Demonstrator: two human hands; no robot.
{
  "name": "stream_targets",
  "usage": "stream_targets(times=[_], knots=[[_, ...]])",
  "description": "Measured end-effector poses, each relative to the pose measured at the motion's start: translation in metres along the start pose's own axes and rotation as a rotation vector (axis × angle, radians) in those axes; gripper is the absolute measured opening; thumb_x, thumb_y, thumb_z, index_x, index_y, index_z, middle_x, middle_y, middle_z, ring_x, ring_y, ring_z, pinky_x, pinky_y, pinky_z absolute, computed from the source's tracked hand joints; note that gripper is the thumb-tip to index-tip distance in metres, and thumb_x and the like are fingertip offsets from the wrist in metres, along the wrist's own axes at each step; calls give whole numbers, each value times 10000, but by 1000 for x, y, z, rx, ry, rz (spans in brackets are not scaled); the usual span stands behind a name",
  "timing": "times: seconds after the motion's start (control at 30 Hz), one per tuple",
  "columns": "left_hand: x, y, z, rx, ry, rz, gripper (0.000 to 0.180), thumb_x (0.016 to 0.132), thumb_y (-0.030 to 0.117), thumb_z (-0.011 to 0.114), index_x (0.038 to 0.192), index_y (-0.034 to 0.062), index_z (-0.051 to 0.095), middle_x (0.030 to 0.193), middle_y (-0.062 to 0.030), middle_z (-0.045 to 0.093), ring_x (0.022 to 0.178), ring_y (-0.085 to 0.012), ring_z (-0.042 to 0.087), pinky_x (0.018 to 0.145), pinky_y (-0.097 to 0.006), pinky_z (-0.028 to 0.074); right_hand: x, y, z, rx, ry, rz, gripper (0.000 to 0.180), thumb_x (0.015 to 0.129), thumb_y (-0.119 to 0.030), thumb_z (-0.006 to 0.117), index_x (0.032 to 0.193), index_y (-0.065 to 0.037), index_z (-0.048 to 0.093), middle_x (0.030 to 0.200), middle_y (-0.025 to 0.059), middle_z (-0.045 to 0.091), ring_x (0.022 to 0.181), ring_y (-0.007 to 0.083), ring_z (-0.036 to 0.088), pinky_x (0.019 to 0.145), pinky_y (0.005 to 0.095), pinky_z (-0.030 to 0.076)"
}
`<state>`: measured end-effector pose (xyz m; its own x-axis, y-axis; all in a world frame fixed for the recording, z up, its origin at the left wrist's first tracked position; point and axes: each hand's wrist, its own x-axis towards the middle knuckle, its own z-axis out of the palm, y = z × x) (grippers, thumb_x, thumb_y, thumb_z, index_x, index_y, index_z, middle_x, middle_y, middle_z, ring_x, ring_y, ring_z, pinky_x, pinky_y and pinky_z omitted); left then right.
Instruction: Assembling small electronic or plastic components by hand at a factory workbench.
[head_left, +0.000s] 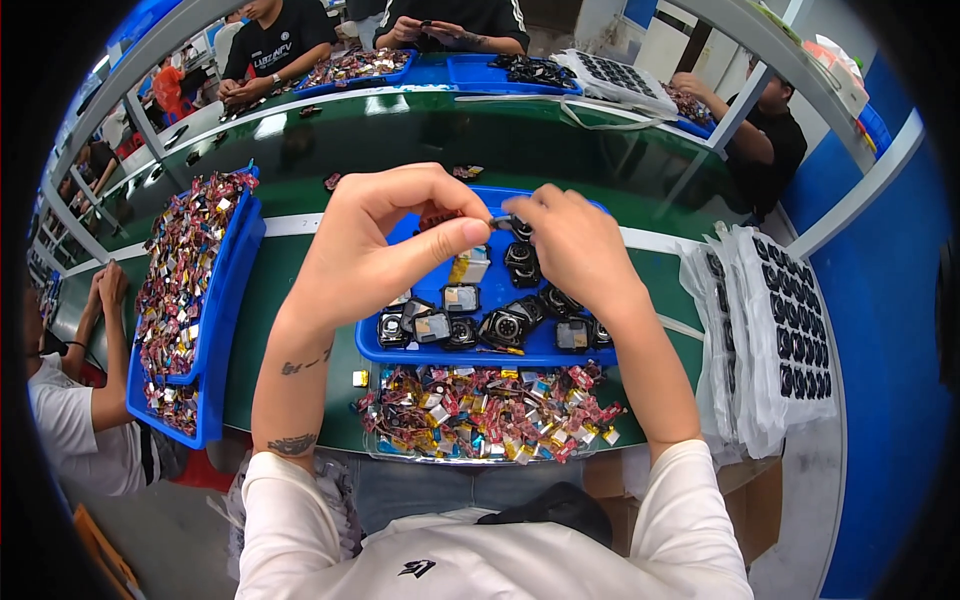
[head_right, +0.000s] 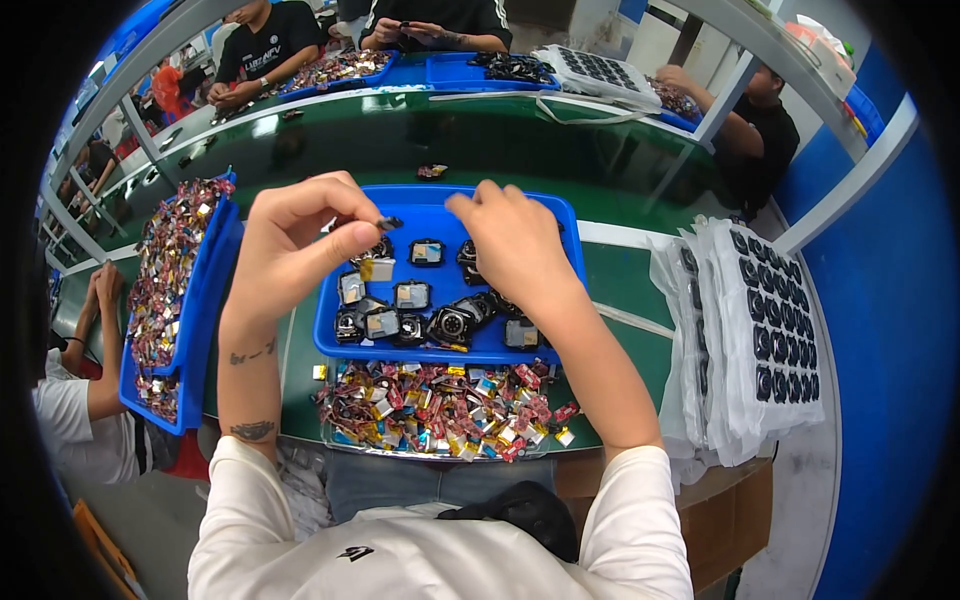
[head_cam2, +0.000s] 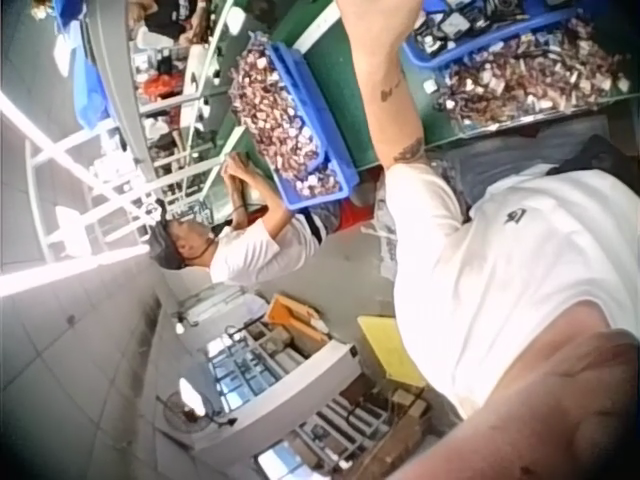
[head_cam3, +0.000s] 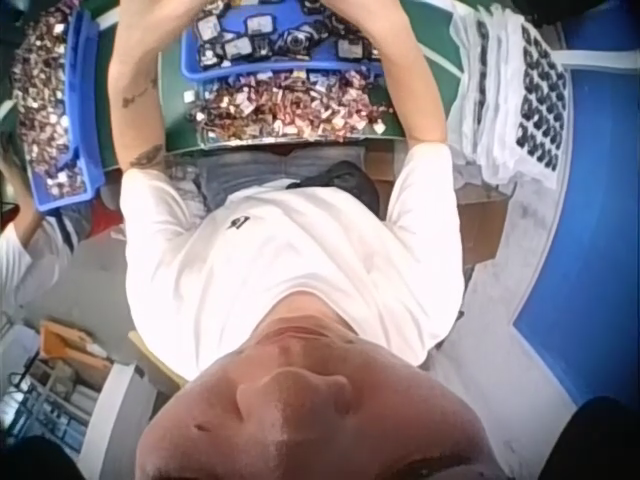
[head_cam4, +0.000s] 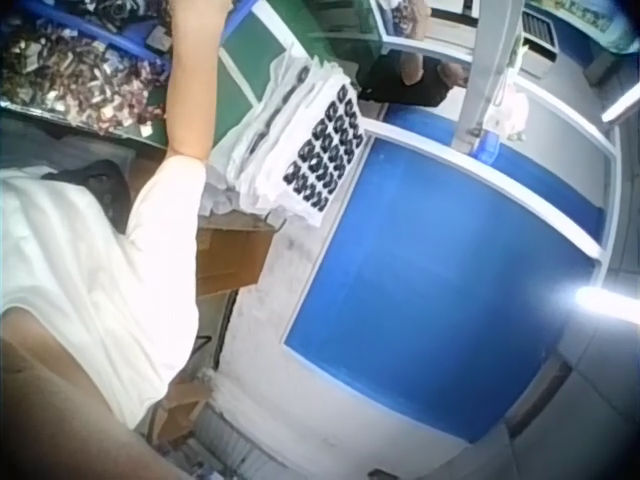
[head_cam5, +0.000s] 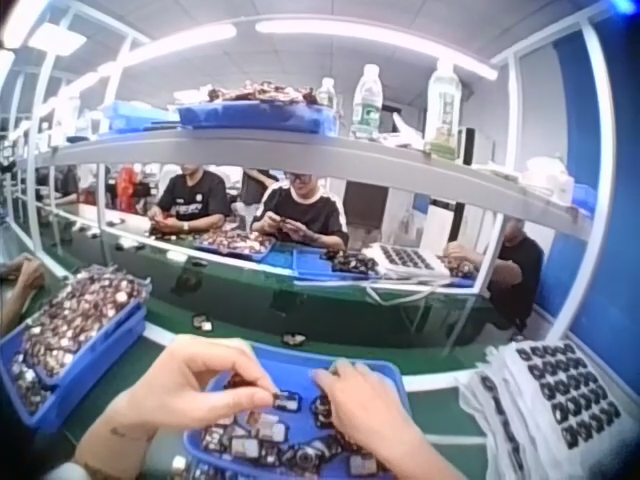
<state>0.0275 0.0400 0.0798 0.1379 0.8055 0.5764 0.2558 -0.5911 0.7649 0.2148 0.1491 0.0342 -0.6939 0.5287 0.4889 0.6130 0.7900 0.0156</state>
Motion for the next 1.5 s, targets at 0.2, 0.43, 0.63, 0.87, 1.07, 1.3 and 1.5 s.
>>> stream_targets(times=[0.2, 0.43, 0.63, 0.87, 1.07, 1.3, 1.5], knots=[[-2, 0, -3, 78, 6, 16, 129, 828, 94, 677, 835, -32, 652, 748, -17, 604, 682, -60, 511, 602, -206, 408, -3, -14, -3, 232, -679, -55, 316, 639, -311, 790, 875, -110, 725, 918, 59, 654, 898, 257, 624, 768, 377, 491], [-1, 3, -6, 24, 12, -100, 90, 838, 43, 652, 826, -41, 623, 789, -38, 579, 751, -88, 522, 681, -219, 410, 1, -7, 7, 425, -623, -138, 285, 632, -265, 793, 849, -94, 719, 976, 34, 668, 960, 231, 598, 822, 378, 471], [0, 0, -4, 23, 47, -82, 109, 841, 76, 660, 825, -27, 628, 761, -10, 589, 709, -53, 506, 634, -203, 404, -3, -13, 2, 366, -668, -155, 353, 631, -240, 796, 932, -84, 700, 974, 55, 669, 959, 254, 609, 813, 368, 476], [0, -5, -4, 30, 107, -86, 143, 839, 124, 669, 818, -14, 639, 726, 13, 599, 659, -32, 487, 587, -192, 395, -2, -9, 8, 273, -670, -135, 381, 615, -248, 798, 925, -73, 660, 901, 75, 650, 927, 262, 608, 778, 368, 485], [0, -6, -4, 38, 98, -113, 141, 836, 124, 667, 805, -11, 641, 712, 21, 595, 649, -24, 482, 577, -191, 391, 3, -8, 6, 306, -766, -121, 300, 644, -187, 727, 905, -63, 646, 795, 67, 609, 850, 261, 588, 736, 359, 471], [1, -8, -5, 59, 62, -161, 147, 829, 128, 667, 800, -15, 647, 700, 18, 592, 647, -25, 478, 576, -194, 390, 6, -2, -2, 850, -519, -107, 282, 651, -215, 731, 774, -23, 565, 645, 78, 571, 596, 216, 564, 555, 356, 406], [2, -11, -3, 102, 6, -267, 184, 815, 154, 669, 793, -28, 655, 678, 3, 592, 641, -40, 486, 572, -214, 403, 8, -9, -8, 1272, -404, 46, 227, 778, -35, 718, 899, -11, 528, 873, 21, 595, 766, 84, 624, 653, 224, 558]])
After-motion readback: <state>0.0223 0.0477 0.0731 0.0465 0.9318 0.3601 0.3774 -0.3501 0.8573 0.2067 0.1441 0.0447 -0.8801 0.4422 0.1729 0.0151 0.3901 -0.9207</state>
